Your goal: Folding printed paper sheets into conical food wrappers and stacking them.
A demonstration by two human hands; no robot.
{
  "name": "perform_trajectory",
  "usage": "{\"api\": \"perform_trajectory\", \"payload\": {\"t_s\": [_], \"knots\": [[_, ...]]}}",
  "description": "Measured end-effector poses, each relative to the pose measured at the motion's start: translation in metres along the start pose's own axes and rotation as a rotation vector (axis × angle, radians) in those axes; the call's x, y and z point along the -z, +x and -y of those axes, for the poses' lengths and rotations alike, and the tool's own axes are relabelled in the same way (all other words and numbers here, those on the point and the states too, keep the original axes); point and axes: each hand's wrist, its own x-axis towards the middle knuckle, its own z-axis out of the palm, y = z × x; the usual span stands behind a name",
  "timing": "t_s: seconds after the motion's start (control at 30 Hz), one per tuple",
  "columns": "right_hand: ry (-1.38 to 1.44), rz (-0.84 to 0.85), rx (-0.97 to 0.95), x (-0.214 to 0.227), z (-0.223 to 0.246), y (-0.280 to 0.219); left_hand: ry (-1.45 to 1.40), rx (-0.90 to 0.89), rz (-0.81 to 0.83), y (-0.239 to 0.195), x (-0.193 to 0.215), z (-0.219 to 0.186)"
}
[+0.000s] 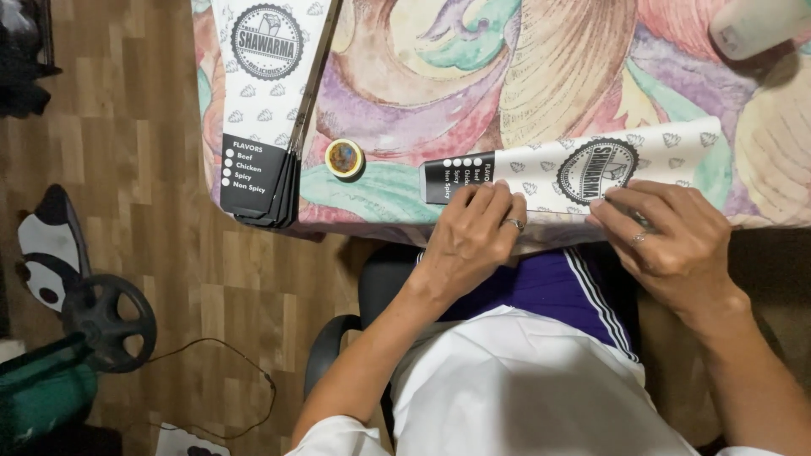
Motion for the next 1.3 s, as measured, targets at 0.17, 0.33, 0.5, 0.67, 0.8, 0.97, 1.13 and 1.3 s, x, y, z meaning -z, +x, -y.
{"api": "perform_trajectory", "payload": {"t_s": [0.17, 0.33, 0.5, 0.67, 0.8, 0.97, 1.13, 1.3], "knots": [[0.055, 0.017, 0.034, -0.004, 0.006, 0.008, -0.005, 0.001, -0.032, 0.005, 0.002, -0.002], [0.098, -0.016, 0.045, -0.009, 0.007, 0.010, -0.054, 0.003, -0.101, 0.006, 0.001, -0.005], [0.076, -0.026, 0.039, -0.012, 0.011, 0.008, 0.147, 0.069, -0.052, 0.002, 0.000, -0.022], [0.046, -0.025, 0.026, -0.020, 0.011, -0.005, 0.237, 0.126, -0.048, -0.001, -0.001, -0.029], [-0.040, -0.006, 0.012, -0.023, 0.014, -0.011, 0.280, 0.132, -0.048, -0.005, -0.003, -0.031], [-0.010, -0.023, -0.007, -0.029, 0.013, -0.017, 0.297, 0.123, -0.008, -0.010, -0.003, -0.034], [0.125, -0.075, -0.021, -0.036, 0.011, -0.019, 0.215, 0.200, 0.106, -0.026, -0.018, -0.044], [0.132, -0.017, -0.140, -0.032, 0.011, -0.013, 0.391, 0.224, 0.223, -0.037, -0.037, -0.047]]}}
